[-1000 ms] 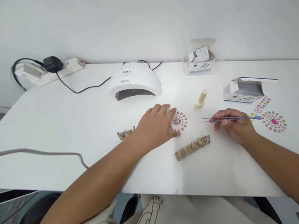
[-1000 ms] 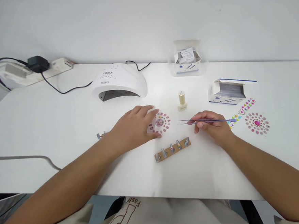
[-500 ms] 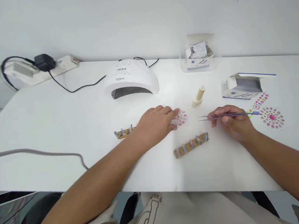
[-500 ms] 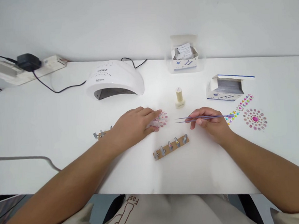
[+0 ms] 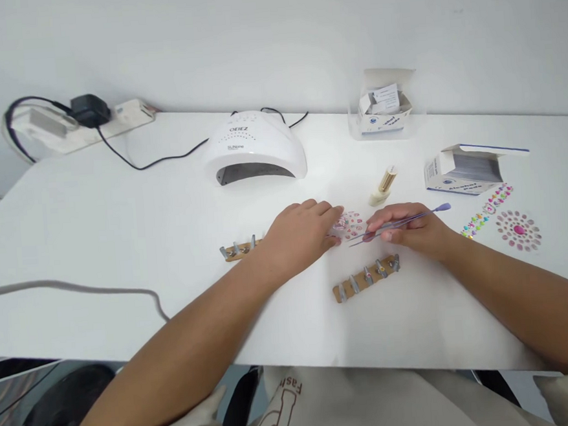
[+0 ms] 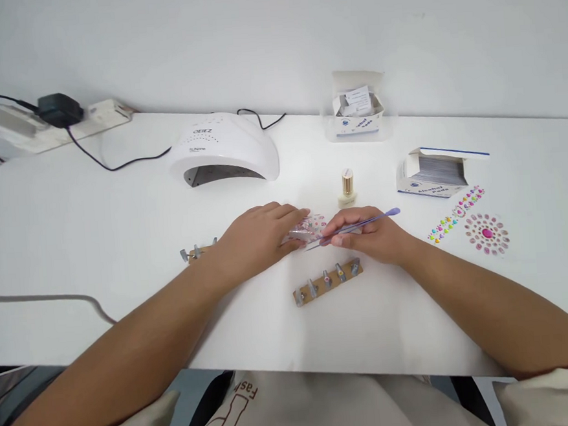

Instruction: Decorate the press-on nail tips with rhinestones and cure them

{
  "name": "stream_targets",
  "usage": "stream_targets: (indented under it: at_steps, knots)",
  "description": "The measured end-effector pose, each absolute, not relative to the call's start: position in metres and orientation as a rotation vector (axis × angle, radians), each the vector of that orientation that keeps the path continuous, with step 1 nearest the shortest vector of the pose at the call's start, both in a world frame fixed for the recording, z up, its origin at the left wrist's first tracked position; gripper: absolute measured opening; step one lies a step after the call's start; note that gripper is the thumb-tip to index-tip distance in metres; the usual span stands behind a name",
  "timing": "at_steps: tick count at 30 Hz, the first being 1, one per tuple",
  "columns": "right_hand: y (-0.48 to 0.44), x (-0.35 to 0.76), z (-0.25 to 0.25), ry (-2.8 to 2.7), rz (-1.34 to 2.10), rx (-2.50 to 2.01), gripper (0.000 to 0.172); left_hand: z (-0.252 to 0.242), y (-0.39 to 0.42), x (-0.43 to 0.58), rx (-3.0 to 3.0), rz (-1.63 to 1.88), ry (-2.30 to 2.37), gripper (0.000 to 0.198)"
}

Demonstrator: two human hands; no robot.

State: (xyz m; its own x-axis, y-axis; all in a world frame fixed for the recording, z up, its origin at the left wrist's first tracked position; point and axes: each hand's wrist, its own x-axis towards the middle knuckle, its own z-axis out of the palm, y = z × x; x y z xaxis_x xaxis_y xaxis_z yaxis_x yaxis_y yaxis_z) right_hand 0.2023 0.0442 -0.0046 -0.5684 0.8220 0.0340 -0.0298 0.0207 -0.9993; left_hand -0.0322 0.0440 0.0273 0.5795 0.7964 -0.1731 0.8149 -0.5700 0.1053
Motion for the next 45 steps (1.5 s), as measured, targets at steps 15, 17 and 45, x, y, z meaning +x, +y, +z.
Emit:
stream_targets:
  at_steps: [15, 17, 45]
  knots:
    - [0.041, 0.195, -0.015, -1.471, 1.518, -0.777, 0.015, 0.038, 0.036, -0.044, 2.557, 0.304, 1.430, 0.059]
    - [0.037, 0.198, -0.012, -1.448, 1.475, -0.674, 0.013, 0.042, 0.028, -0.052, 2.330, 0.754, 1.501, 0.052]
    - [0.015, 0.205, 0.014, -1.771, 0.971, -0.347, 0.029, 0.008, 0.007, -0.013, 1.271, 1.000, 0.678, 0.017]
